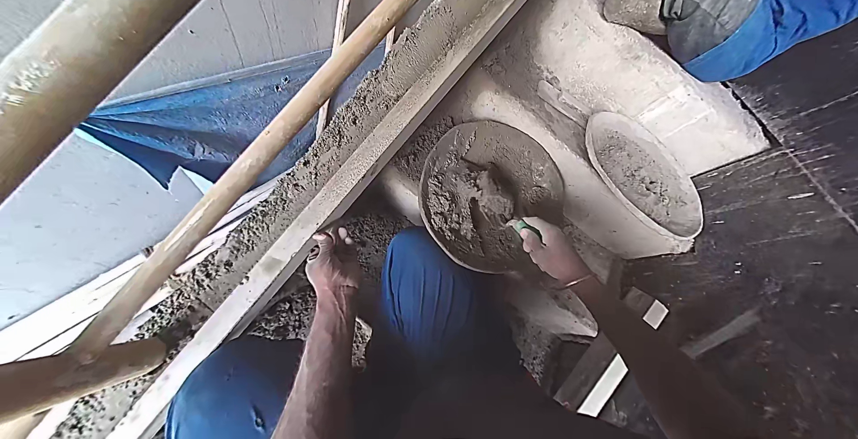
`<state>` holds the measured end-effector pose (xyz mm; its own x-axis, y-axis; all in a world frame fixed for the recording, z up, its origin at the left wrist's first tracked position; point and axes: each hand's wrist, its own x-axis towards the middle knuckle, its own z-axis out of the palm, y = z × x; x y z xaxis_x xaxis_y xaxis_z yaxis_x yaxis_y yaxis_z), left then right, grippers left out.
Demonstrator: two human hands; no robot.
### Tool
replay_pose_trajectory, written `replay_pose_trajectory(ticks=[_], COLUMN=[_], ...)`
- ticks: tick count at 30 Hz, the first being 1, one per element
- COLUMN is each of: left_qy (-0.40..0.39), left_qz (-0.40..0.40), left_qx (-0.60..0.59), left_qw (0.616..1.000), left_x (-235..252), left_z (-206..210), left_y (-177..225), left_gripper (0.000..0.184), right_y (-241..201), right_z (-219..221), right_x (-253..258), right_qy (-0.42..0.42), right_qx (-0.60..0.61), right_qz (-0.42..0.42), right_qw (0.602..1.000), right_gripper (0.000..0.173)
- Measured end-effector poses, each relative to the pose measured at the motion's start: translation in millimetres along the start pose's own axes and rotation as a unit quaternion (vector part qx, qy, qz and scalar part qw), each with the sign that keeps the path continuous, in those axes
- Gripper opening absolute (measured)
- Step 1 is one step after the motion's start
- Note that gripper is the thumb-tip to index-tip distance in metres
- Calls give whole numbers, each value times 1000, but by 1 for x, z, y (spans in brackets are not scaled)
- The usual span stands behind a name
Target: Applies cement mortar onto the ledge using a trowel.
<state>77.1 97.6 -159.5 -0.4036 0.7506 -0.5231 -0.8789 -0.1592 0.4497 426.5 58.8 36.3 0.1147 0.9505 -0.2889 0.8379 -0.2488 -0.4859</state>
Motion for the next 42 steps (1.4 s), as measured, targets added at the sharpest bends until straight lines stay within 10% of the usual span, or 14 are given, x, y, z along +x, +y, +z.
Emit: replay_pose_trajectory(ticks=[7, 13, 17, 25, 36, 42], left_qy=[-3, 1, 11, 4, 20, 30], left_qz=[4, 7, 7, 6, 11, 1], left_qx=[-2, -3, -4, -6, 5, 1], left_qw=[1000, 1000, 1000, 1000, 1000, 1000], left_x=[5, 6, 5, 4, -1, -3], left_z=[-1, -1, 0, -1, 3, 2], left_y=[-2, -3, -2, -2, 0, 2], left_gripper=[26, 25, 23, 27, 23, 20], right_y=[-31, -50, -37, -39, 17, -29], right_z=[-49, -60, -29, -71, 29, 52], right_x=[10, 10, 0, -53, -56, -35], right_qy=[-78, 107, -110, -274, 120, 152], right_qx=[379, -64, -297, -305, -246, -162], right_qz=[107, -58, 34, 52, -48, -97], right_qw=[916, 991, 948, 911, 961, 970], right_gripper=[40, 37, 40, 37, 46, 42])
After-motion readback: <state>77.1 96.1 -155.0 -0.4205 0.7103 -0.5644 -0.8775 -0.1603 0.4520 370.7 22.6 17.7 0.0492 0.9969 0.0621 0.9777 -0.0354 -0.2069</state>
